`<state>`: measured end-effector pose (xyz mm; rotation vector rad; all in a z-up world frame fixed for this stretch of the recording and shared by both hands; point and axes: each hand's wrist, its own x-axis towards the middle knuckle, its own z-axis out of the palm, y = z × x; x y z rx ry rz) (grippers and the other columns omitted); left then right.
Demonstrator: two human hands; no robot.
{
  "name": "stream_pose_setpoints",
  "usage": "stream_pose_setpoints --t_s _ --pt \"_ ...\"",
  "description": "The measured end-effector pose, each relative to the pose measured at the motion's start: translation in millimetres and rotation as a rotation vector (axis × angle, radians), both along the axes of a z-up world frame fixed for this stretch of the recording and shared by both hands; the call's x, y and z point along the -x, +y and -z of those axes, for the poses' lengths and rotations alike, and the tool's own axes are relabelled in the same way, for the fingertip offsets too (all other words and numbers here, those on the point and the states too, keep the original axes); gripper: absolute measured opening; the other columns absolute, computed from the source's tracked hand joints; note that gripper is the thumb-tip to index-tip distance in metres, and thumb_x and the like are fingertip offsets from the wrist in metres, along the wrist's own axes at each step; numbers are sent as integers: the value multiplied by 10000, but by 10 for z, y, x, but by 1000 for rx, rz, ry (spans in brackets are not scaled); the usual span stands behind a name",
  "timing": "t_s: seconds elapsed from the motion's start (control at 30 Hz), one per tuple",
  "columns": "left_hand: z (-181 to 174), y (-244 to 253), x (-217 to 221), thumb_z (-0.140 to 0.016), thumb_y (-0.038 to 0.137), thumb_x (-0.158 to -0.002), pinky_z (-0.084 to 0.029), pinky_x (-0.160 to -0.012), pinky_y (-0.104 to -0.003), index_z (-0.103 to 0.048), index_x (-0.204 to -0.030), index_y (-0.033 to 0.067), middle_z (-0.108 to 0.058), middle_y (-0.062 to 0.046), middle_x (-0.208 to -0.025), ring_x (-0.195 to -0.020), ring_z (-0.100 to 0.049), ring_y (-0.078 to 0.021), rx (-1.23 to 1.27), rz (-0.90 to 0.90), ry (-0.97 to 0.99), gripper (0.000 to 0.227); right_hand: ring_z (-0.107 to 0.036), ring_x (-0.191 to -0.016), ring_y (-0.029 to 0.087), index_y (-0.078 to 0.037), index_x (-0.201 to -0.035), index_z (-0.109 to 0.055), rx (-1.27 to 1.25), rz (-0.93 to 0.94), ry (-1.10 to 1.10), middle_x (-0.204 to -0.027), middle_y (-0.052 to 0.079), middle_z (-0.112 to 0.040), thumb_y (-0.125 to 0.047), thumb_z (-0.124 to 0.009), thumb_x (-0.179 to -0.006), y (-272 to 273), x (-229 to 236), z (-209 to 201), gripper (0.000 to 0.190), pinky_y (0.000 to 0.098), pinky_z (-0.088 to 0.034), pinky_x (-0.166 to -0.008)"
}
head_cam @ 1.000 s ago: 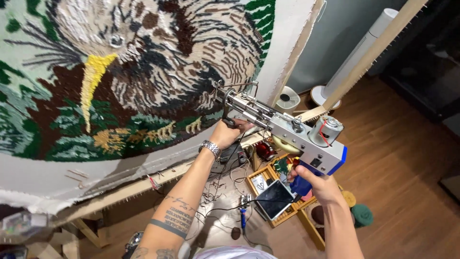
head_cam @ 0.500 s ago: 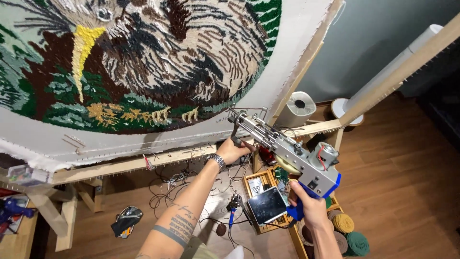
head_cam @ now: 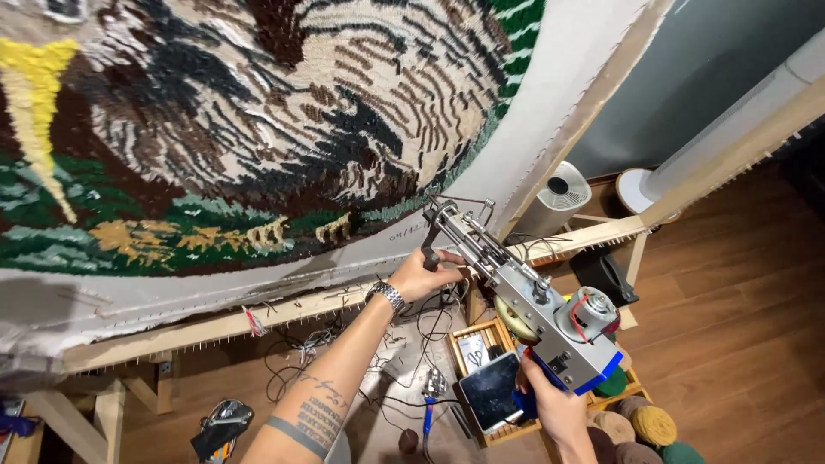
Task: Threading a tufting gun with yarn and using it to create a rug design on a stretched canvas.
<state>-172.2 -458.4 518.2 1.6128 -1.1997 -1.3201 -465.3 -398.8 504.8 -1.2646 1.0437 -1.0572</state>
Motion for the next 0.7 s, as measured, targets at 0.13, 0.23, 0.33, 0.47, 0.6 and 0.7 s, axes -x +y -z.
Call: stream_pose_setpoints --t_s 0.13,0.23,0.33,0.47,0.6,0.7 --pt "200 -176 -111 -800 314 -889 -225 -483 -222 -747 -1217 175 -419 129 -529 -458 -264 -38 -114 -54 39 360 -579 -483 231 1 -785 -588 163 7 96 -584 127 -600 6 -647 -930 -80 -201 141 156 358 -520 -483" --pt "255 -256 -167 -801 519 -806 -233 -509 -222 -757 -1188 205 -388 135 -533 -480 -276 -51 -127 -45 -46 497 -617 -542 211 -50 -730 -574 192 68 188 -628 90 -638 -9 -681 -899 -68 -289 273 205 351 -563 -559" --pt "358 -351 -192 -800 546 -736 -574 -861 -319 -802 -1046 262 -740 8 -1368 -1031 -698 -144 -72 -18 -124 420 -635 -769 193 -62 -823 -641 121 149 332 -799 66 -669 -67 -740 -891 -34 -222 561 121 359 -559 -781" --pt "305 -351 -218 -783 534 -790 -478 -622 -229 -800 -1066 282 -796 49 -1209 -689 -562 -67 -71 11 -152 374 -671 -983 275 -22 -1086 -693 -12 236 321 -1025 131 -717 -83 -765 -860 -8 -276 581 245 409 -560 -956" --pt "317 -327 -262 -763 554 -813 -302 -493 -202 -787 -1134 277 -669 71 -908 -503 -340 -47 -102 24 -171 425 -656 -1003 283 -40 -1085 -663 0 234 396 -1028 130 -700 -131 -781 -848 -9 -304 563 281 433 -532 -1011" --pt "371 -332 -293 -745 587 -819 -263 -478 -207 -775 -1184 278 -509 100 -599 -479 -307 -47 -112 43 -187 480 -646 -1036 288 -49 -1131 -625 -7 257 429 -1059 133 -683 -144 -792 -836 0 -335 541 352 445 -523 -1004"
